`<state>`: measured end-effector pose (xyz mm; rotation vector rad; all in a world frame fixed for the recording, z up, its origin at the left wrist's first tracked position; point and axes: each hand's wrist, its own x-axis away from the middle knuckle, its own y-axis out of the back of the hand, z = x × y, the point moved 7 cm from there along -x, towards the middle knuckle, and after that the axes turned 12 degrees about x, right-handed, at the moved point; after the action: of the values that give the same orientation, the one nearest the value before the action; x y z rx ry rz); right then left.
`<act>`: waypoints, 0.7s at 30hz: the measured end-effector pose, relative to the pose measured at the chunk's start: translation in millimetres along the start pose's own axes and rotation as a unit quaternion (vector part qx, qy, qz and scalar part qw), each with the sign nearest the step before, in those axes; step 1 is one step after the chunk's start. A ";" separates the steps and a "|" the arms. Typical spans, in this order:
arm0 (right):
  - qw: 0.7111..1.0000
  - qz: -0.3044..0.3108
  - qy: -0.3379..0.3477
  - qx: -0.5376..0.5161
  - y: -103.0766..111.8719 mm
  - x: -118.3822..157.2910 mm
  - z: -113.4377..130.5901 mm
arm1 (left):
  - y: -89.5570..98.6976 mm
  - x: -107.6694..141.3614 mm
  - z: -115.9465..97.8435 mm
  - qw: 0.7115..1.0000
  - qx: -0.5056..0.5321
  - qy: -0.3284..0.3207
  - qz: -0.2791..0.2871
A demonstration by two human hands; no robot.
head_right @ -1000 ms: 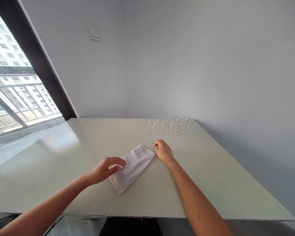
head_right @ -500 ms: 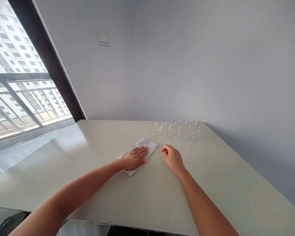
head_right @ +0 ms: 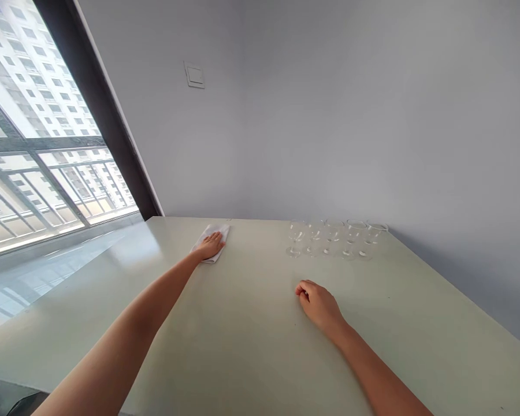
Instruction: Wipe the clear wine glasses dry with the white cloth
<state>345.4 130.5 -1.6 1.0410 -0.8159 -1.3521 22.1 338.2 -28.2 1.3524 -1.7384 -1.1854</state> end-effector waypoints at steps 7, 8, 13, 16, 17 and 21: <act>1.000 0.011 0.000 0.014 -4.9 0.9 -2.9 | 63.9 56.8 128.0 0.985 -0.034 0.158 -0.066; 1.000 0.011 -0.001 0.015 -5.2 0.7 -3.7 | 71.6 69.4 145.1 0.980 -0.038 0.183 -0.068; 1.000 0.007 0.007 0.021 -9.1 -0.2 -7.5 | 106.1 142.5 216.0 0.951 -0.059 0.294 -0.080; 1.000 0.005 0.019 0.022 -11.1 -0.1 -6.4 | 123.5 190.2 244.3 0.934 -0.065 0.341 -0.088; 1.000 0.005 0.021 0.022 -11.3 0.1 -5.3 | 128.3 205.3 251.0 0.930 -0.067 0.351 -0.091; 0.999 0.005 0.035 0.013 -10.0 2.8 3.7 | 138.6 253.5 264.8 0.921 -0.072 0.369 -0.096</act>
<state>338.6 127.9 -9.8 1.0958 -0.7875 -1.2933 -334.5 176.0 -18.0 1.6249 -0.9791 -0.7242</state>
